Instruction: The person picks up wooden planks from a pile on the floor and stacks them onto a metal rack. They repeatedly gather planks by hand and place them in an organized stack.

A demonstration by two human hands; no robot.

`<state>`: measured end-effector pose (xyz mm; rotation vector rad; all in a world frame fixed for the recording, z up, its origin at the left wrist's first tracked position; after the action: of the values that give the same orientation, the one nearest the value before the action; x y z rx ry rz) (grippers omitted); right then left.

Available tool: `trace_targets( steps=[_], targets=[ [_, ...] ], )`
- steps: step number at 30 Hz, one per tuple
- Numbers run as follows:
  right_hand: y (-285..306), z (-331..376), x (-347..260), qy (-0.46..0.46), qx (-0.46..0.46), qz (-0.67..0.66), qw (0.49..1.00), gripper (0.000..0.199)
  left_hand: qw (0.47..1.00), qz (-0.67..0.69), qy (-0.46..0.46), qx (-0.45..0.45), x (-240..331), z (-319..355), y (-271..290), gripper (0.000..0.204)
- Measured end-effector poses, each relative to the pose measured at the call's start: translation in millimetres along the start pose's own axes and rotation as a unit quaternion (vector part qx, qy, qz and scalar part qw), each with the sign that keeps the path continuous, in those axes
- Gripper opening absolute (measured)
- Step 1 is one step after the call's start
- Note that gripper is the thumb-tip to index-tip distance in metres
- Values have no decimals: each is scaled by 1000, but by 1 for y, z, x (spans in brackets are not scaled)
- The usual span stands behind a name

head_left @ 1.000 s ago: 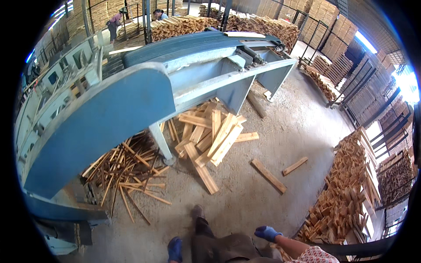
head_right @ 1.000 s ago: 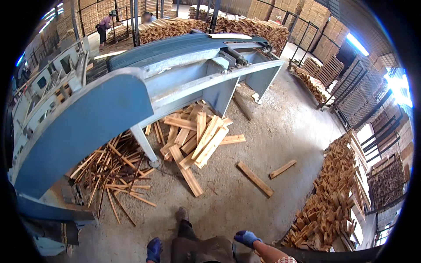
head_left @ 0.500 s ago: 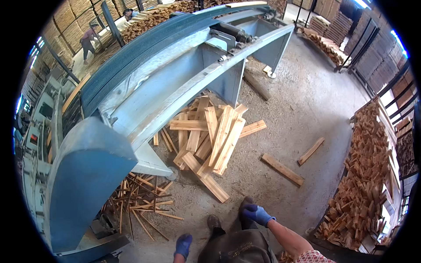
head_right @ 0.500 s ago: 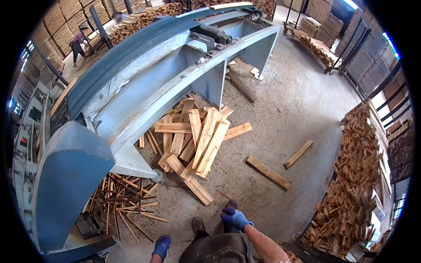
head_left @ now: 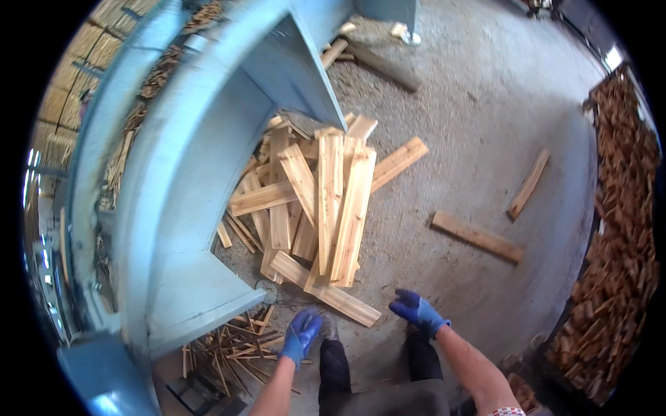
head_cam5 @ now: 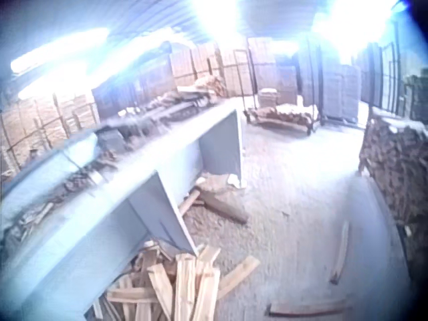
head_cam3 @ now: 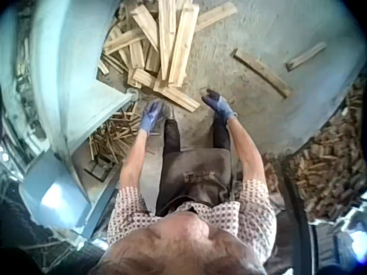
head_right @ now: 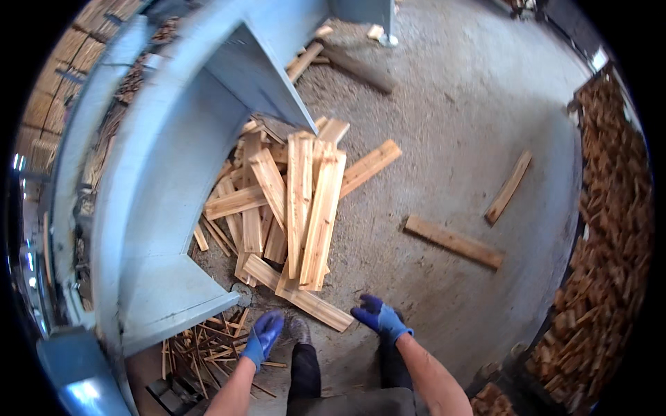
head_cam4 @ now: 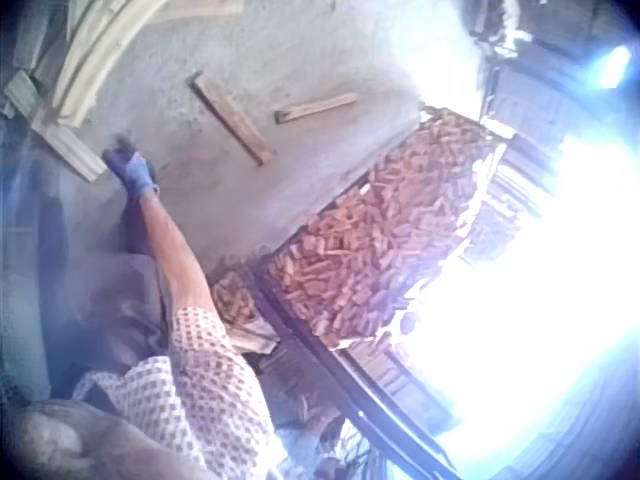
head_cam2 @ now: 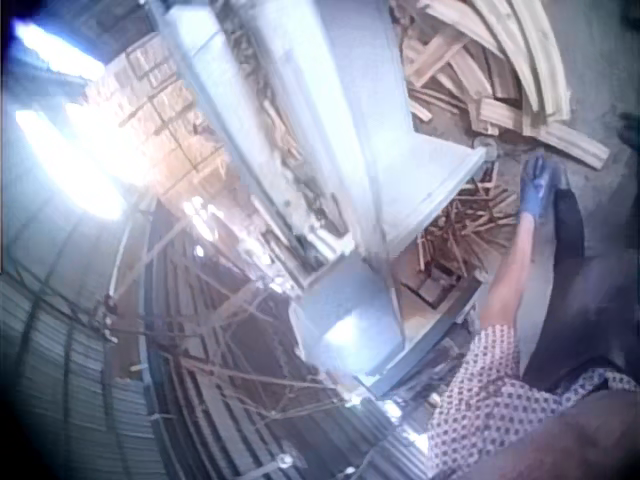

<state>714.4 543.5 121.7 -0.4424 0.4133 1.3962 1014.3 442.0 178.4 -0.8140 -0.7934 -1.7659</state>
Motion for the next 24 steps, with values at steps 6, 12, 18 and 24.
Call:
trace_targets(
  steps=[6, 12, 18, 24],
  targets=[
    [-27, -158, -16, 49, -11, -59, 997, 86, 999, -24, -31, -26, -92, -191, 32, 50],
    [-86, -260, -40, 93, -71, -221, 968, 91, 993, -77, -64, -65, -67, -280, -43, 70],
    [-120, -267, -14, 94, -72, -286, 951, 106, 996, -55, -69, -23, -82, -271, -45, 83],
    [-92, -181, 29, -19, -56, -206, 977, 107, 996, -71, 10, -48, -84, -174, -71, 76]
  ],
)
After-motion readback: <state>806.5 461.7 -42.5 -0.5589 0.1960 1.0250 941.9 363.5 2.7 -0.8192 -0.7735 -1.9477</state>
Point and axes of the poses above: each hand's wrist, its own z-axis away from the middle knuckle, its own y-axis out of the back of the hand, x = y × z, the point moved 6 cm from there along -z, towards the middle knuckle, and after that the axes turned 12 degrees about -y, right-handed, at the moved point
